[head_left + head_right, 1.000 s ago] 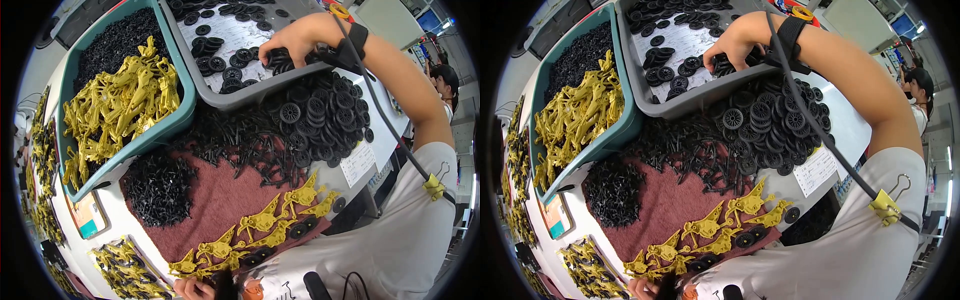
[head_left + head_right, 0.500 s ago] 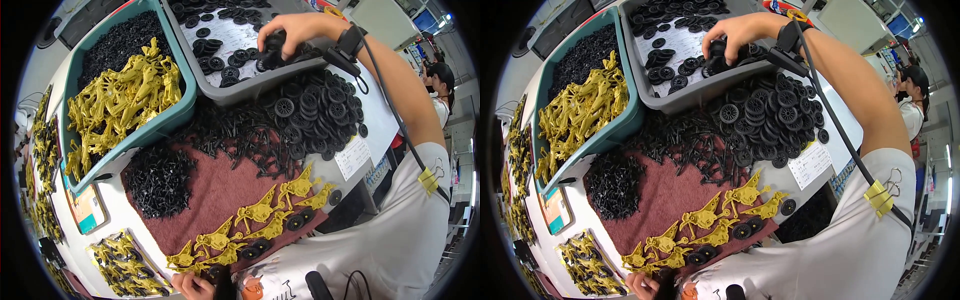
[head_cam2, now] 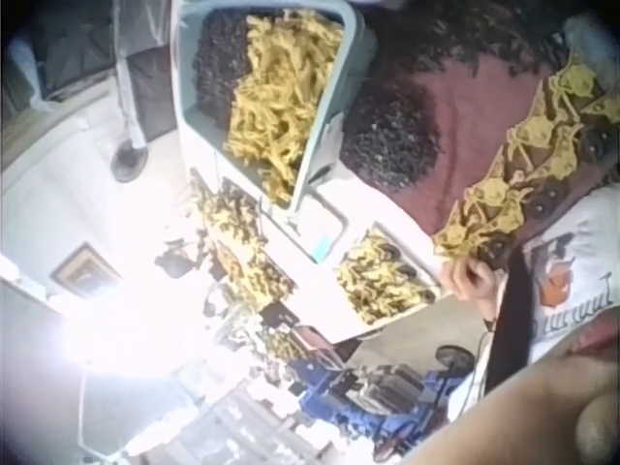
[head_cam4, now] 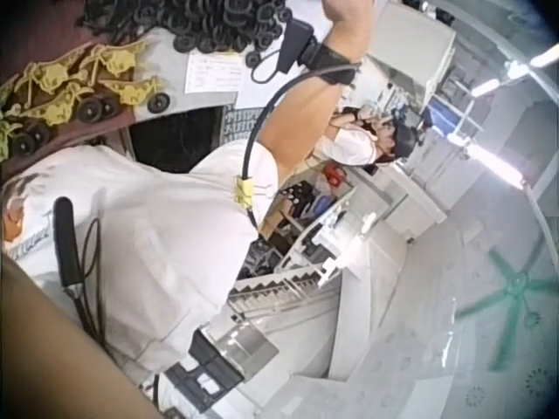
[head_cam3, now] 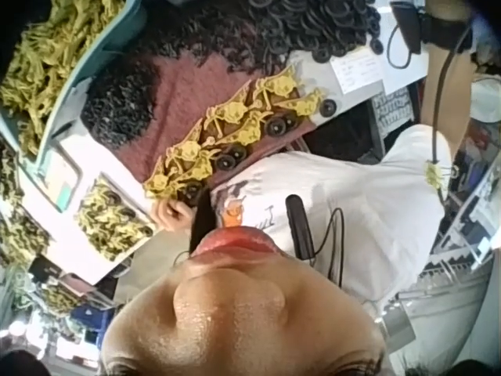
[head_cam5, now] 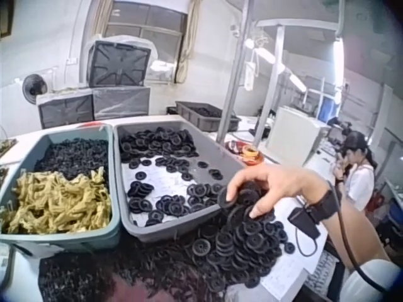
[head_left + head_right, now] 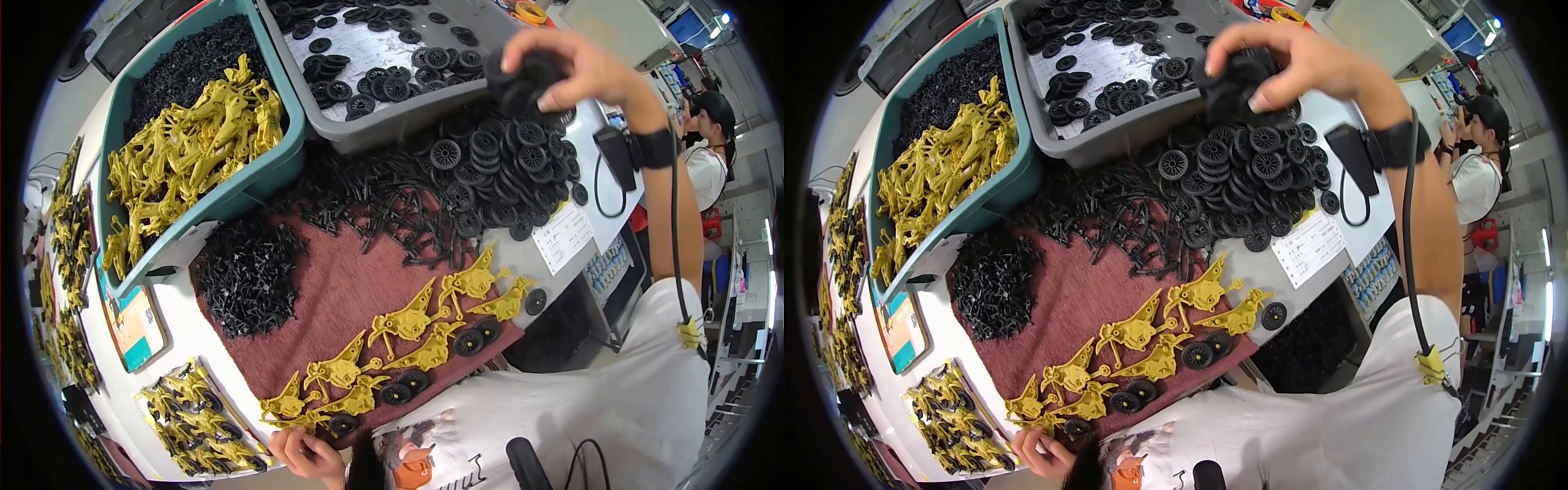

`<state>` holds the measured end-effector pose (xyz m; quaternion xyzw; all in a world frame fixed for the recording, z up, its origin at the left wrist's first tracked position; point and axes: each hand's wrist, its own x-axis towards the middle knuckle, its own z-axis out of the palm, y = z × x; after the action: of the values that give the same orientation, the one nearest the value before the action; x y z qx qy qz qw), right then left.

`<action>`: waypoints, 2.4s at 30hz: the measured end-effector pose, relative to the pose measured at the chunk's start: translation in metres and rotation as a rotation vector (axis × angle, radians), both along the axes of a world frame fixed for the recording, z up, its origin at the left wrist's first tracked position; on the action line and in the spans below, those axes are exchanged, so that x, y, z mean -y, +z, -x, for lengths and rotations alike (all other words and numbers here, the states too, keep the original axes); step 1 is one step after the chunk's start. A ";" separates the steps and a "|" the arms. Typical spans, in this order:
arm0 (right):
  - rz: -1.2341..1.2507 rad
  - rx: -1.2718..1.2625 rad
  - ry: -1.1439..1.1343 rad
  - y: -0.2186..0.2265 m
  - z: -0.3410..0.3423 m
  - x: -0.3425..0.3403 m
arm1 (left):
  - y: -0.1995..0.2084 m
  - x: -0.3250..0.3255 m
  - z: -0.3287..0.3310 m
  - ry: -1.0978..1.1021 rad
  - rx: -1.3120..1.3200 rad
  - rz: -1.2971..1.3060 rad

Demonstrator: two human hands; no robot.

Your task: Assembling plastic toy motorcycles from frame and wheel components on a factory assembly line.

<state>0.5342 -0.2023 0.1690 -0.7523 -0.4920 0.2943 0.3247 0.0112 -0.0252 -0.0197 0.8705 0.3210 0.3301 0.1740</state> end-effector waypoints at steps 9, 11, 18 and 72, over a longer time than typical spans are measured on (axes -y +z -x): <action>0.117 0.429 0.003 -0.059 0.023 0.040 | 0.003 0.003 -0.002 0.033 -0.018 0.007; 0.105 0.486 0.007 -0.062 0.028 0.042 | 0.002 0.002 0.000 0.020 -0.031 0.015; 0.001 0.694 -0.056 -0.050 0.043 0.051 | 0.007 0.005 -0.007 0.038 -0.038 -0.001; 0.429 0.299 -0.864 -0.372 0.255 0.257 | -0.013 -0.002 0.000 -0.054 0.077 -0.210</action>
<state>0.2794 -0.4590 -0.2034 -0.9709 -0.1050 0.1166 0.1809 0.0113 -0.0231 -0.0326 0.8789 0.2542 0.3903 0.1029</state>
